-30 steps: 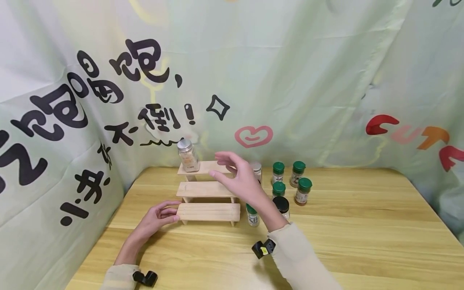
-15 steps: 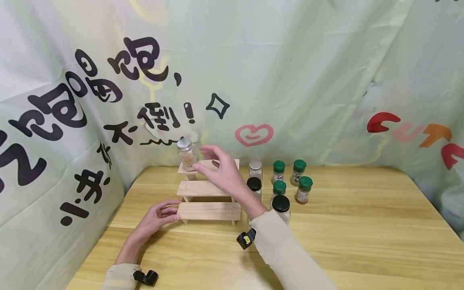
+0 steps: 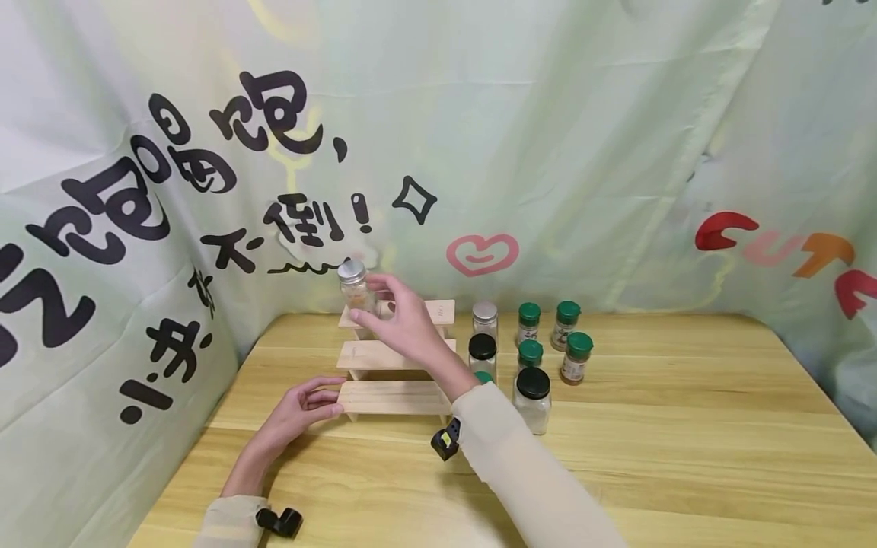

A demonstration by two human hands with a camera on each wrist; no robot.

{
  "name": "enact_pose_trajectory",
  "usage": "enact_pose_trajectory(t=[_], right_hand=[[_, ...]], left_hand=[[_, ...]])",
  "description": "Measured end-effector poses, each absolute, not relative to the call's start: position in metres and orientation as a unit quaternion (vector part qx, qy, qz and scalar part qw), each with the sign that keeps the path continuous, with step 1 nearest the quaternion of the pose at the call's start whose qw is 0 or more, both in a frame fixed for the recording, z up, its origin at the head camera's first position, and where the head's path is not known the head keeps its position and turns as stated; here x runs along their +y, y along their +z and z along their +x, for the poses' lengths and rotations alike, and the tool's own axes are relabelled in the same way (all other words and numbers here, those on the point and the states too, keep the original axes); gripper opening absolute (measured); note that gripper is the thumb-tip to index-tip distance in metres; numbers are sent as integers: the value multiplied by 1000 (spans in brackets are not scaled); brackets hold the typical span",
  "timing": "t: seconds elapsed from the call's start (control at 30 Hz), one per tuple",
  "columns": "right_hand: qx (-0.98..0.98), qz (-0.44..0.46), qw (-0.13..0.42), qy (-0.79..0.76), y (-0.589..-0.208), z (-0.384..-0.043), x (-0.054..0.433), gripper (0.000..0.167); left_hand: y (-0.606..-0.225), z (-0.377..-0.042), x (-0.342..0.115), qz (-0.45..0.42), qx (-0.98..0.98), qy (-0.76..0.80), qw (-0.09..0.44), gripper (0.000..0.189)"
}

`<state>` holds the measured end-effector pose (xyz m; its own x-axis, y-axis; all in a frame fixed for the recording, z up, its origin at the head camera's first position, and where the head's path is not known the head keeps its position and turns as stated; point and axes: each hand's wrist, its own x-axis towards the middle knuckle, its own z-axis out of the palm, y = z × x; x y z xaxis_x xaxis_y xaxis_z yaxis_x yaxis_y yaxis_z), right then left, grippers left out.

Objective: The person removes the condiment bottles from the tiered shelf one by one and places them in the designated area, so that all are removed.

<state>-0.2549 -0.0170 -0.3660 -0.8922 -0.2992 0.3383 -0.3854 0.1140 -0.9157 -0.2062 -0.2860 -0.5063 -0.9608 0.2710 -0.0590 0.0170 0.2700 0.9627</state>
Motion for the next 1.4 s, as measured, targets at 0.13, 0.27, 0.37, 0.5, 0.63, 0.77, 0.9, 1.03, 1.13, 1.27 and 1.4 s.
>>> enact_pose_trajectory(t=[0.13, 0.27, 0.37, 0.5, 0.63, 0.77, 0.9, 1.03, 1.13, 1.27, 1.4], right_hand=[[-743, 222, 40, 630, -364, -259, -21, 61], [-742, 216, 47, 633, -364, -265, -24, 61], [-744, 211, 53, 631, -362, -270, -27, 63], [-746, 203, 51, 633, -363, -278, -31, 64], [-749, 194, 40, 632, -363, -285, -35, 64], [-753, 188, 33, 630, -362, -289, -40, 63], [-751, 193, 36, 631, -359, -294, -45, 62], [-748, 193, 37, 634, -357, -298, -50, 59], [-746, 190, 40, 637, -359, -301, -53, 58], [-741, 191, 45, 642, -364, -303, -55, 58], [-738, 187, 48, 647, -366, -304, -55, 56]], left_hand=[[-505, -206, -286, 96, 787, 600, 104, 52], [-505, -206, -285, 100, 785, 603, 102, 52], [-505, -205, -285, 98, 783, 605, 102, 53], [-506, -205, -286, 93, 785, 604, 104, 53], [-506, -204, -286, 90, 788, 601, 102, 51], [-506, -204, -286, 94, 786, 603, 104, 52], [-505, -205, -285, 98, 787, 601, 101, 52], [-504, -206, -284, 94, 790, 598, 99, 51], [-504, -206, -284, 89, 790, 598, 100, 51], [-506, -205, -284, 79, 789, 600, 105, 51], [-507, -205, -285, 79, 792, 596, 104, 51]])
